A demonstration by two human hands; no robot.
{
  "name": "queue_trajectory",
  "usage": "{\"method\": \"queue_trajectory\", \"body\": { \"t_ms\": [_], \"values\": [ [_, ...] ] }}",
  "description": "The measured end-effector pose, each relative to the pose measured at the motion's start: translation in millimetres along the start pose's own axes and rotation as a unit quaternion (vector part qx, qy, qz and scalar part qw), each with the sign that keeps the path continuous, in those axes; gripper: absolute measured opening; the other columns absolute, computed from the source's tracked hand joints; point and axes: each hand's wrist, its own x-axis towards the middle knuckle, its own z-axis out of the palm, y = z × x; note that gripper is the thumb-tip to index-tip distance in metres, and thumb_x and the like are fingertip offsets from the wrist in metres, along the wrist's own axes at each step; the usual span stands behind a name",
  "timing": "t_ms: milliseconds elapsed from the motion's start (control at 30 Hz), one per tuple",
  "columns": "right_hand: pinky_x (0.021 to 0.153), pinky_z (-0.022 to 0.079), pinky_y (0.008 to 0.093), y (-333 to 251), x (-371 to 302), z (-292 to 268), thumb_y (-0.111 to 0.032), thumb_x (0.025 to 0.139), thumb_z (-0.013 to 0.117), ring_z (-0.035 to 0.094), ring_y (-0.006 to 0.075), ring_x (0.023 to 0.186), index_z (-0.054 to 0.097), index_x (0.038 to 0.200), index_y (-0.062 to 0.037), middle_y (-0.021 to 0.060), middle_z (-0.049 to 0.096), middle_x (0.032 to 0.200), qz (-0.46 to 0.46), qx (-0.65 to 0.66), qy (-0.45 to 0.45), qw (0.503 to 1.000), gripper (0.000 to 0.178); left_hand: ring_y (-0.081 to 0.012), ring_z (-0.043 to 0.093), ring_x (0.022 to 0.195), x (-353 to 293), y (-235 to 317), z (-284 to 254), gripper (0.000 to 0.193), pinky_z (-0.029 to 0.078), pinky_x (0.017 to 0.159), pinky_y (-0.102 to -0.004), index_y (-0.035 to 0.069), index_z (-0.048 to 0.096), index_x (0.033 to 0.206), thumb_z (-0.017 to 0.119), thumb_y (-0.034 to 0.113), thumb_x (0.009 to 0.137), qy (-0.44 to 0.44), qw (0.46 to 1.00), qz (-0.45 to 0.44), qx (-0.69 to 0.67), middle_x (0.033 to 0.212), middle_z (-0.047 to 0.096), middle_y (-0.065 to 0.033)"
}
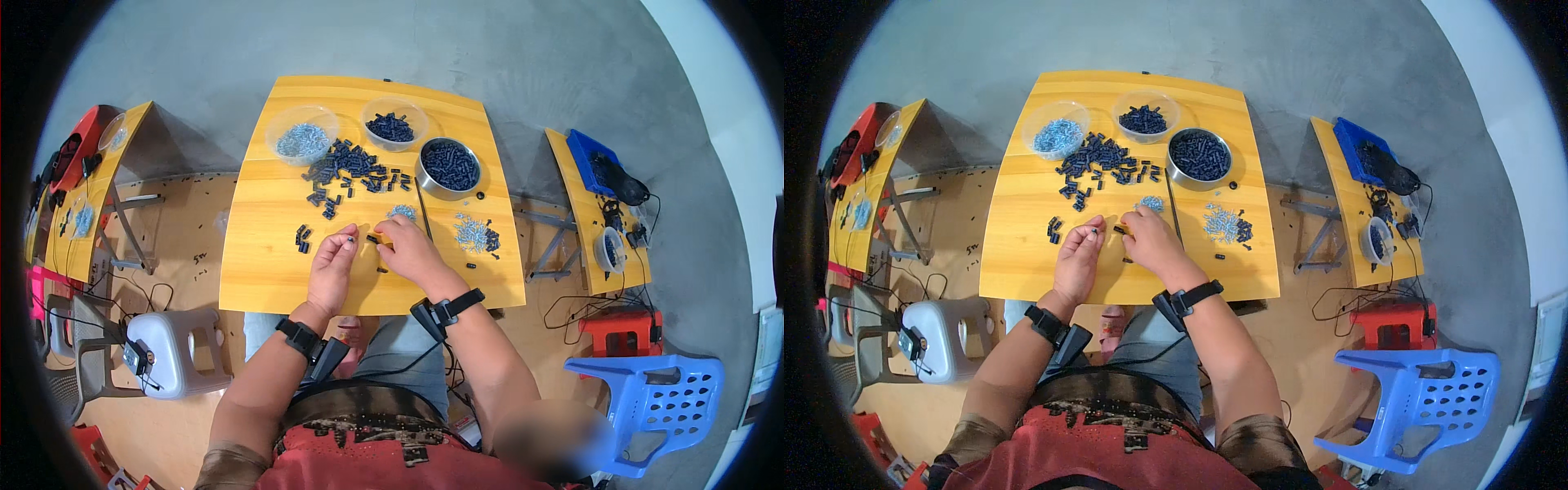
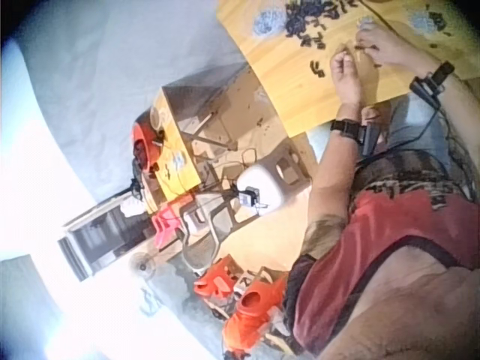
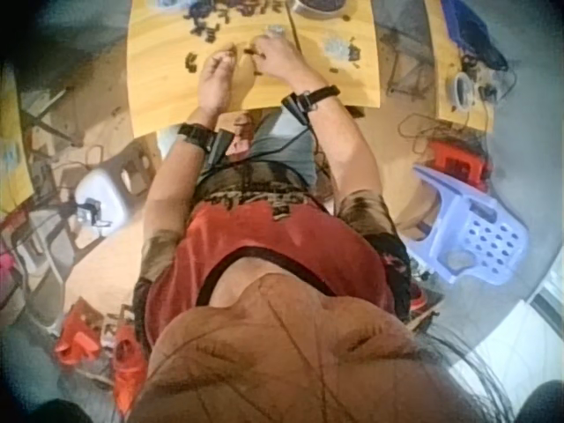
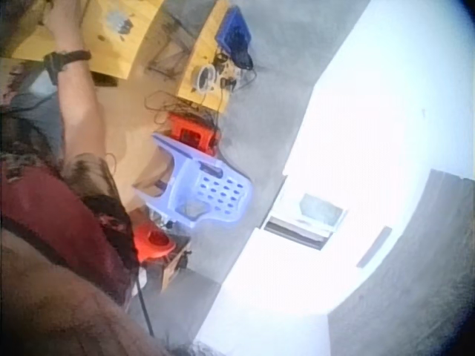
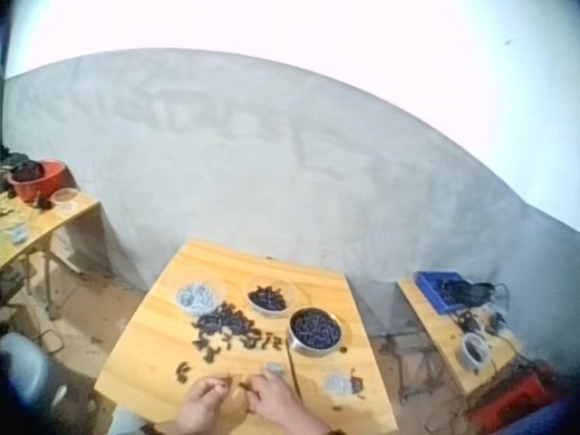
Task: Assembling small plastic and metal components at a workbench.
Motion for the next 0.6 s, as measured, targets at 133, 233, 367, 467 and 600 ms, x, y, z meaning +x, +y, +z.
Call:
{"method": "queue_trajectory", "body": {
  "t_ms": [133, 233, 367, 467, 600],
  "values": [
    [0.077, 0.047, 0.0382, 17.1, -0.8, 3.1, 0.0, 0.076, 0.054, 0.057, 0.0343, 0.089, 0.06, 0.097, 0.0005, 0.017, 0.058, 0.095, 0.005, 0.043, 0.014, 0.999, 0.022, -0.0168, 0.044, 0.12, -1.4, -1.4, 1.7, 0.009, 0.033, 0.103, -0.0292, 0.004, 0.053, 0.1, 0.05, 0.008, 0.093, 0.002, 1.0, -0.013, -0.009, 0.127, 0.049, -0.0078],
    [0.075, 0.048, 0.0367, 21.0, 0.4, 7.6, 0.004, 0.078, 0.051, 0.058, 0.0338, 0.086, 0.06, 0.098, 0.001, 0.0176, 0.059, 0.093, -0.001, 0.058, 0.037, 0.998, 0.023, -0.0171, 0.044, 0.12, -1.6, 2.8, 3.5, 0.009, 0.033, 0.103, -0.0292, 0.004, 0.053, 0.1, 0.051, 0.008, 0.092, -0.001, 1.0, -0.012, -0.004, 0.127, 0.049, -0.0081],
    [0.074, 0.048, 0.0357, 17.0, -1.1, 8.0, 0.006, 0.079, 0.048, 0.06, 0.0319, 0.083, 0.06, 0.099, 0.0013, 0.0173, 0.06, 0.091, 0.018, 0.095, 0.042, 0.994, 0.024, -0.0172, 0.044, 0.12, -1.5, 0.9, -1.4, 0.008, 0.033, 0.102, -0.0292, 0.005, 0.054, 0.099, 0.052, 0.008, 0.092, -0.005, 1.0, -0.014, 0.002, 0.126, 0.05, -0.0083],
    [0.074, 0.049, 0.0353, 11.3, -1.4, 2.8, 0.007, 0.079, 0.047, 0.06, 0.0308, 0.084, 0.06, 0.099, 0.0014, 0.0174, 0.06, 0.092, 0.019, 0.081, 0.036, 0.996, 0.024, -0.0174, 0.045, 0.12, -2.2, 1.8, 1.1, 0.008, 0.033, 0.102, -0.0293, 0.005, 0.055, 0.099, 0.052, 0.008, 0.092, -0.005, 1.0, -0.009, -0.006, 0.127, 0.05, -0.0082],
    [0.073, 0.049, 0.0354, 10.3, -1.4, -1.9, 0.005, 0.079, 0.049, 0.061, 0.0299, 0.083, 0.06, 0.099, 0.0014, 0.0166, 0.06, 0.091, 0.012, 0.048, 0.038, 0.998, 0.023, -0.0198, 0.043, 0.121, -2.7, 4.3, 1.9, 0.009, 0.032, 0.105, -0.0312, 0.005, 0.053, 0.1, 0.048, 0.004, 0.092, -0.012, 0.999, -0.022, -0.026, 0.127, 0.048, -0.0081]
  ]
}}
